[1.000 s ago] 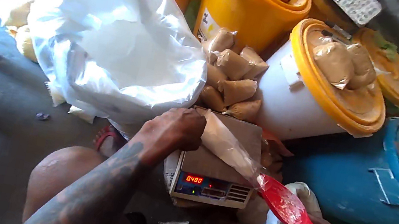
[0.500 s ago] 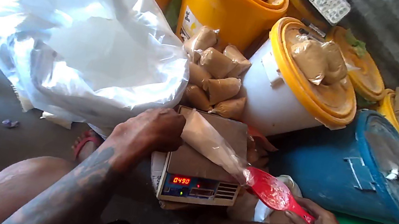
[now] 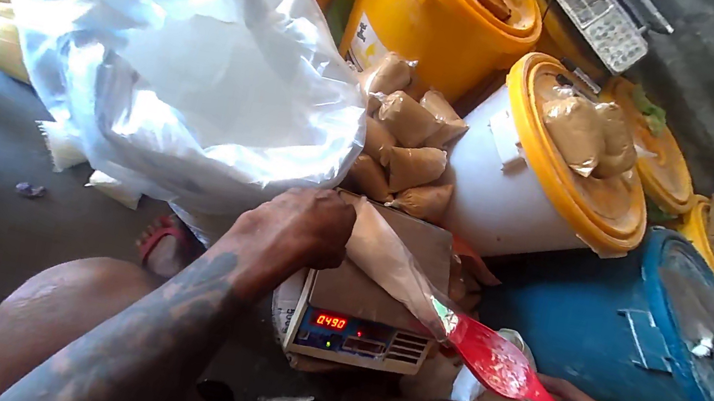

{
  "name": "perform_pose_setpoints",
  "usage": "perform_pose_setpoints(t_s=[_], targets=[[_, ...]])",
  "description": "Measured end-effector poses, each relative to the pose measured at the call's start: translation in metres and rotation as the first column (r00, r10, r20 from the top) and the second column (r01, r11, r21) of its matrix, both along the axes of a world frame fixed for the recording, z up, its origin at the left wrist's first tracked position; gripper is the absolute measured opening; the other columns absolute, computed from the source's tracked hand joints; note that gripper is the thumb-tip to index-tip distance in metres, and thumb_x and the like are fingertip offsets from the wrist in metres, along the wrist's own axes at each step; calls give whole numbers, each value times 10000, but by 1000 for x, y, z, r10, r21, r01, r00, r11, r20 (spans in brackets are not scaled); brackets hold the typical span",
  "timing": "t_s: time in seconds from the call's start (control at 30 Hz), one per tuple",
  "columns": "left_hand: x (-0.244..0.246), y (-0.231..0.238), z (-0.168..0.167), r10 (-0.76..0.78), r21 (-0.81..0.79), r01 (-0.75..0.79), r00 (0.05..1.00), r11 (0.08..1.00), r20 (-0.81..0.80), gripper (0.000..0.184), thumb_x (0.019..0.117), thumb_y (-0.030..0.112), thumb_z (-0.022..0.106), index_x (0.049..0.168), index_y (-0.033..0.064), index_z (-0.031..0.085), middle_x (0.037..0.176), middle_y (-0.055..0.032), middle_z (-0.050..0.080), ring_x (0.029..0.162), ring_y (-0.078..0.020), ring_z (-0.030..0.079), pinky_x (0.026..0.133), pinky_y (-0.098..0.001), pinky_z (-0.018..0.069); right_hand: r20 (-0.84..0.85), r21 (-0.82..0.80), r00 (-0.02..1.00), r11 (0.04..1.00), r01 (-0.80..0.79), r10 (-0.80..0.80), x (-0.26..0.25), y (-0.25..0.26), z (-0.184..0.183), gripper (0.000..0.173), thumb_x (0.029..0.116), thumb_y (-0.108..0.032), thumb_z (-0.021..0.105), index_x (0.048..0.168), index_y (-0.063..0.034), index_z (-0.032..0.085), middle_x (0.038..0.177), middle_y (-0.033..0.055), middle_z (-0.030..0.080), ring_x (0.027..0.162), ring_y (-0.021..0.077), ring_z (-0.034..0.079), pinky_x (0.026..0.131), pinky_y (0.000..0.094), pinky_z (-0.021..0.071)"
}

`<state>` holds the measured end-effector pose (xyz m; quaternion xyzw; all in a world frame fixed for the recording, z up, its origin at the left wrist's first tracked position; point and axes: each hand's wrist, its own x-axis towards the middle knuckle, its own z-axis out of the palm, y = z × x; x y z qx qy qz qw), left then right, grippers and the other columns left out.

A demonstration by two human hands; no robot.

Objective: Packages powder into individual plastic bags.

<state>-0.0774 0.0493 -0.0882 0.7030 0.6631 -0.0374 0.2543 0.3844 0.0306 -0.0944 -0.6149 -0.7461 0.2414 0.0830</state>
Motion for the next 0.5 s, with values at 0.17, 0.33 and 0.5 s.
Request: perform_pose_setpoints(t_s=[0.17,0.33,0.5], targets=[[0,-7,8,33,27,-35,998,999,58,170,937,281,702,930,111,703,857,-79,680,835,-290,679,711,-537,542,-58,-49,994,995,85,-88,15,-12,27,418,850,-55,775,1224,80,649,1057,188,734,927,173,726,864,346,602],[0,-7,13,31,-5,-31,999,1000,22,149,932,262,708,927,113,701,839,-76,678,816,-290,677,685,-531,535,-200,90,979,996,-12,30,5,0,64,462,882,-67,741,1281,105,585,1123,106,711,981,52,689,893,243,584],[1,-3,2,14,13,-14,999,1000,43,169,929,276,704,902,109,694,843,-78,676,834,-294,674,705,-540,538,-248,329,922,921,-208,297,-81,32,83,498,858,-190,764,1289,19,629,1134,23,732,989,33,694,885,199,584]])
